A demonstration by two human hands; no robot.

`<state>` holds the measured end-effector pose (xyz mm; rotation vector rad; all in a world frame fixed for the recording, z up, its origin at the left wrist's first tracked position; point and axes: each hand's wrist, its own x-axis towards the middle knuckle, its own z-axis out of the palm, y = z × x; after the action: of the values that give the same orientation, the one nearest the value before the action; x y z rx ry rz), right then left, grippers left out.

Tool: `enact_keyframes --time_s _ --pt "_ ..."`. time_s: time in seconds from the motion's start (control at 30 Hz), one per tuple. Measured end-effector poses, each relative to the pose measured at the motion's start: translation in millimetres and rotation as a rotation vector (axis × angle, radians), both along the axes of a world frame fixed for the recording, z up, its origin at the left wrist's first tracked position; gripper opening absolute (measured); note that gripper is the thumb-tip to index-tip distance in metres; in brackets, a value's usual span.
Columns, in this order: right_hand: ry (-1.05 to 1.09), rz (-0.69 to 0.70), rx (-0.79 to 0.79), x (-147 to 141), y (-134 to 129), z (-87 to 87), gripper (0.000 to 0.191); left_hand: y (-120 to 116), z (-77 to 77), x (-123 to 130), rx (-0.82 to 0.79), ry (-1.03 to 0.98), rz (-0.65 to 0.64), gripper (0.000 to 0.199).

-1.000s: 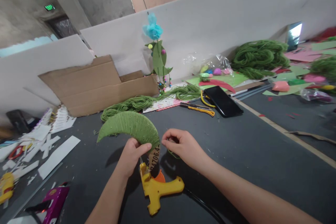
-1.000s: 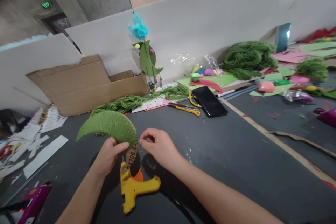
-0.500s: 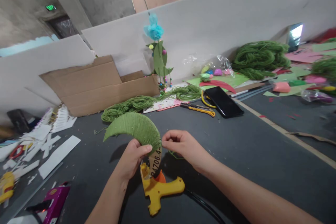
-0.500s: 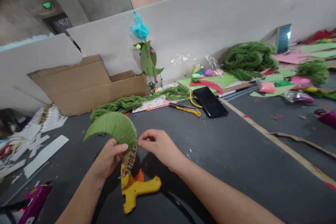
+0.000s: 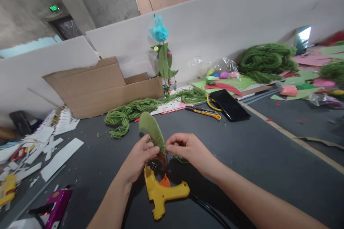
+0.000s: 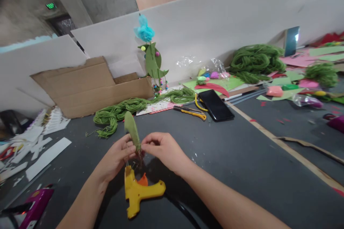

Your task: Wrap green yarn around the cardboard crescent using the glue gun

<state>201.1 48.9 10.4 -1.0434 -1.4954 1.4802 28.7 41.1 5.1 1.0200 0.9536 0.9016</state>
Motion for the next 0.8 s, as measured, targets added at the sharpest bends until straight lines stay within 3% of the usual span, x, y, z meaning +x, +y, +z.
enact_keyframes --time_s 0.17,0.27,0.33,0.4,0.53,0.8 --pt "-0.285 0.053 0.382 -1 -7 3.8 0.011 -4 -6.8 0 0.101 0.124 0.135 0.019" --pt "-0.431 0.095 0.577 -1 -9 3.0 0.014 -9 -9.8 -4 0.032 0.009 0.048 0.032" --pt "-0.485 0.095 0.633 0 -9 2.5 0.015 -11 -9.4 -5 0.002 -0.090 0.008 0.036" --pt "-0.516 0.097 0.664 1 -9 2.2 0.015 -11 -8.0 -2 0.001 -0.116 0.056 0.028" --pt "-0.544 0.101 0.729 4 -7 2.3 0.012 -10 -4.7 5 0.007 -0.035 0.178 0.018" --pt "-0.594 0.098 0.837 13 1 6.2 0.016 -11 -0.4 6 -0.025 0.020 0.181 0.012"
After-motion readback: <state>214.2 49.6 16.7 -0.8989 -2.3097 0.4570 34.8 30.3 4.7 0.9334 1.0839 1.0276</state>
